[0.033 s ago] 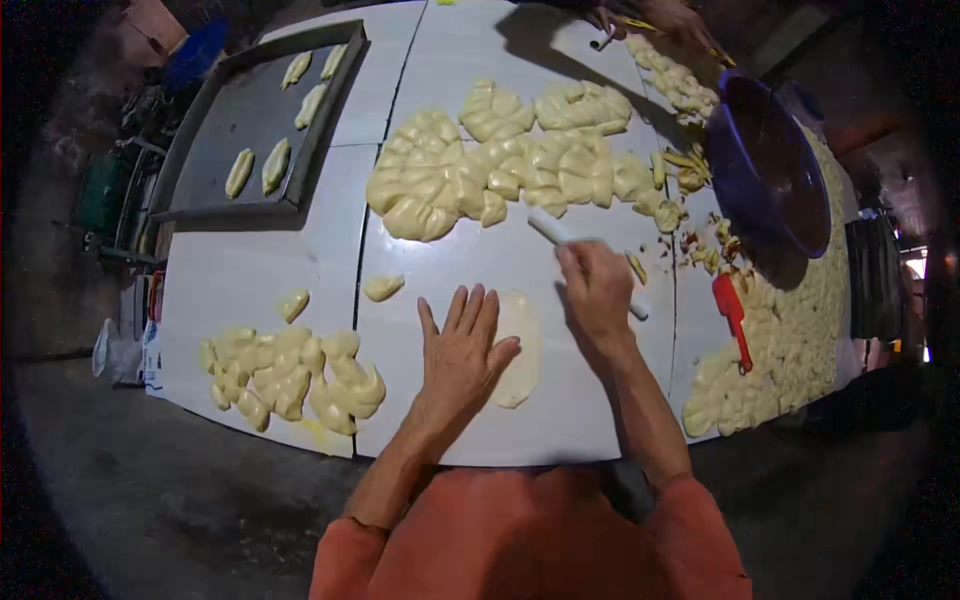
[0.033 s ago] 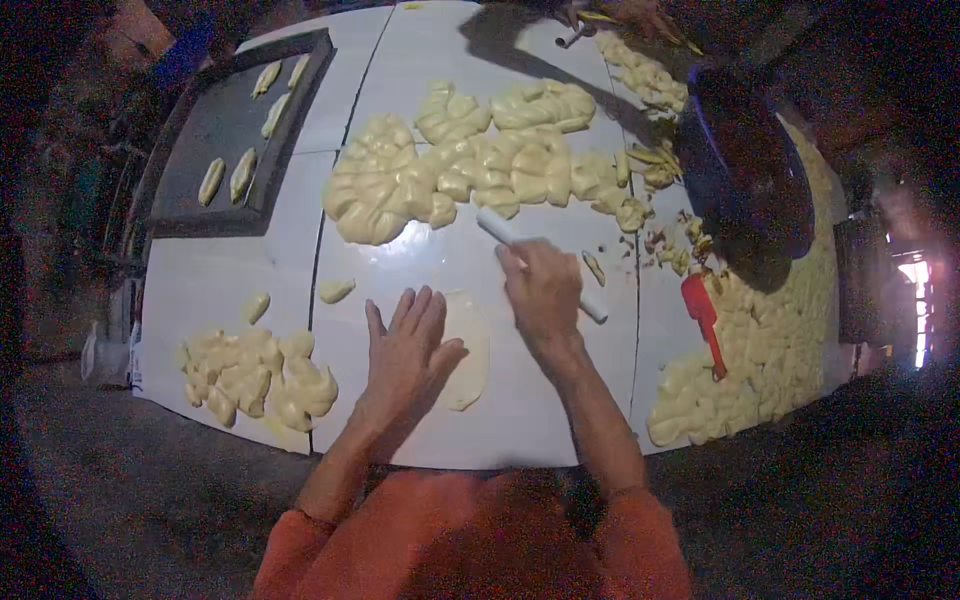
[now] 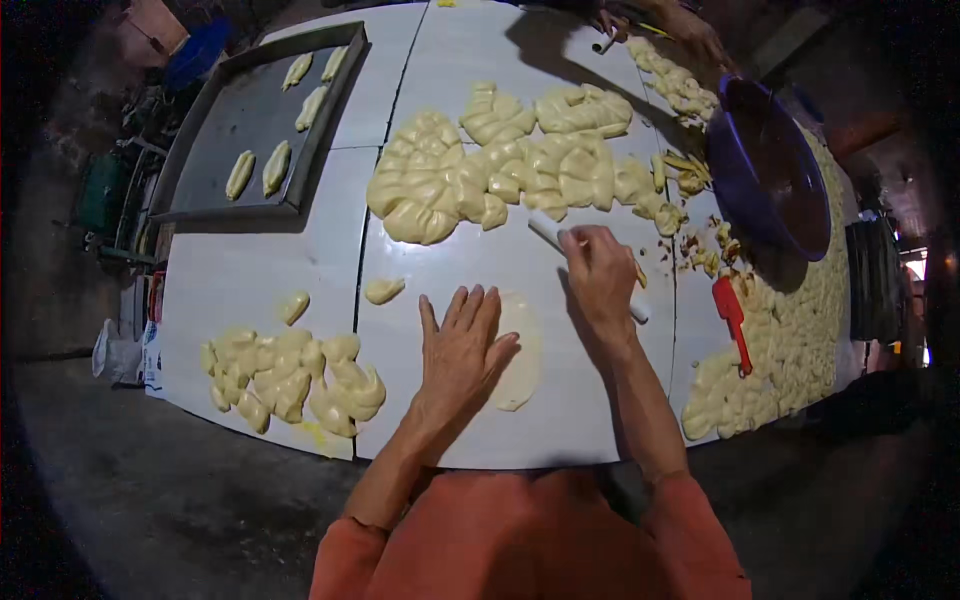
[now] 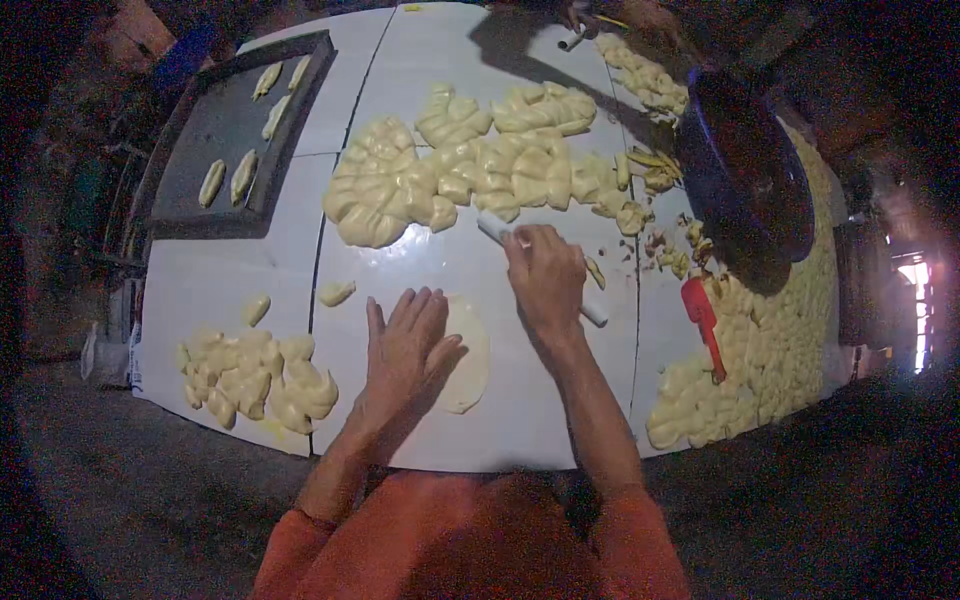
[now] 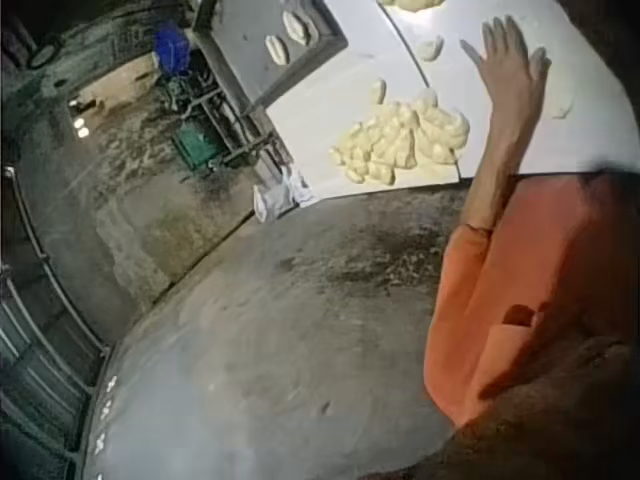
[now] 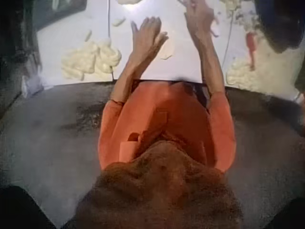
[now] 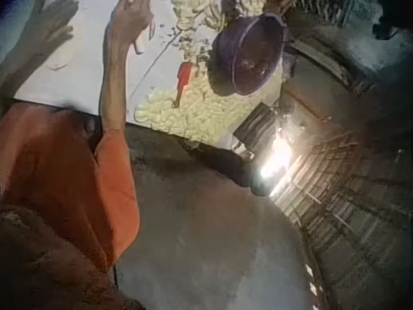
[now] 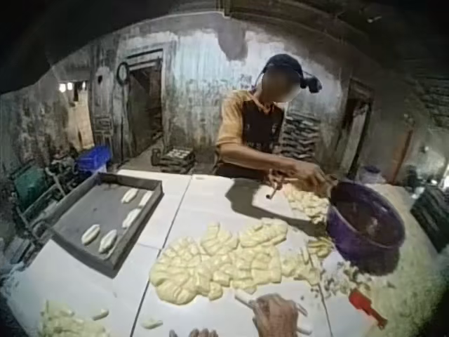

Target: The person flattens pieces of dough using a rolling pin, applies a chocolate filling with a spatula, rolls the dough into cylinders, and places them onto a metal baking tray.

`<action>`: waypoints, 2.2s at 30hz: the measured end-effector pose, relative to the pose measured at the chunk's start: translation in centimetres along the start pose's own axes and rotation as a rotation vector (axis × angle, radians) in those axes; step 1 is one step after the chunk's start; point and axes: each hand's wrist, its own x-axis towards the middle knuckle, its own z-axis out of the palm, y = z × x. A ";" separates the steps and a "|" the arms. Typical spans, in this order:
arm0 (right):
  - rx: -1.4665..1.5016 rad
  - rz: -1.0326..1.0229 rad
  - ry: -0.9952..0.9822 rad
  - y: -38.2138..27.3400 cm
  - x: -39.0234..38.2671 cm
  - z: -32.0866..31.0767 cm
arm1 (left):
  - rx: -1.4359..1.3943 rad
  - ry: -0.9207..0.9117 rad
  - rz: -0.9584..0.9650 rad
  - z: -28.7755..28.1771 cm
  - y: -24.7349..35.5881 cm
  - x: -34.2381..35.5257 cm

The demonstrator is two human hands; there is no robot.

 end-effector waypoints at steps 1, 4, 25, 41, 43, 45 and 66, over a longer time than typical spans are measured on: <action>-0.065 0.073 -0.058 0.0 2.0 0.4 | -0.054 0.062 0.013 0.0 -0.4 1.0; -0.209 0.159 -0.141 -0.9 6.5 2.3 | -0.096 0.216 0.060 0.1 -1.8 4.4; 0.665 0.355 -0.339 5.0 0.6 -13.0 | 0.148 0.067 0.288 2.9 -1.7 19.9; -0.052 -0.297 -0.360 8.1 -14.0 -7.0 | 0.007 -0.297 0.396 5.1 10.8 0.5; -0.165 -0.321 -0.390 9.2 -15.3 -6.7 | 0.019 -0.230 0.351 5.1 11.2 0.1; -0.329 -0.289 -0.476 10.6 -15.9 -7.6 | 0.022 -0.188 0.275 4.6 11.7 -0.1; -0.304 -0.222 -0.027 19.0 -4.1 -10.2 | 0.123 -0.174 0.135 6.3 12.8 -1.7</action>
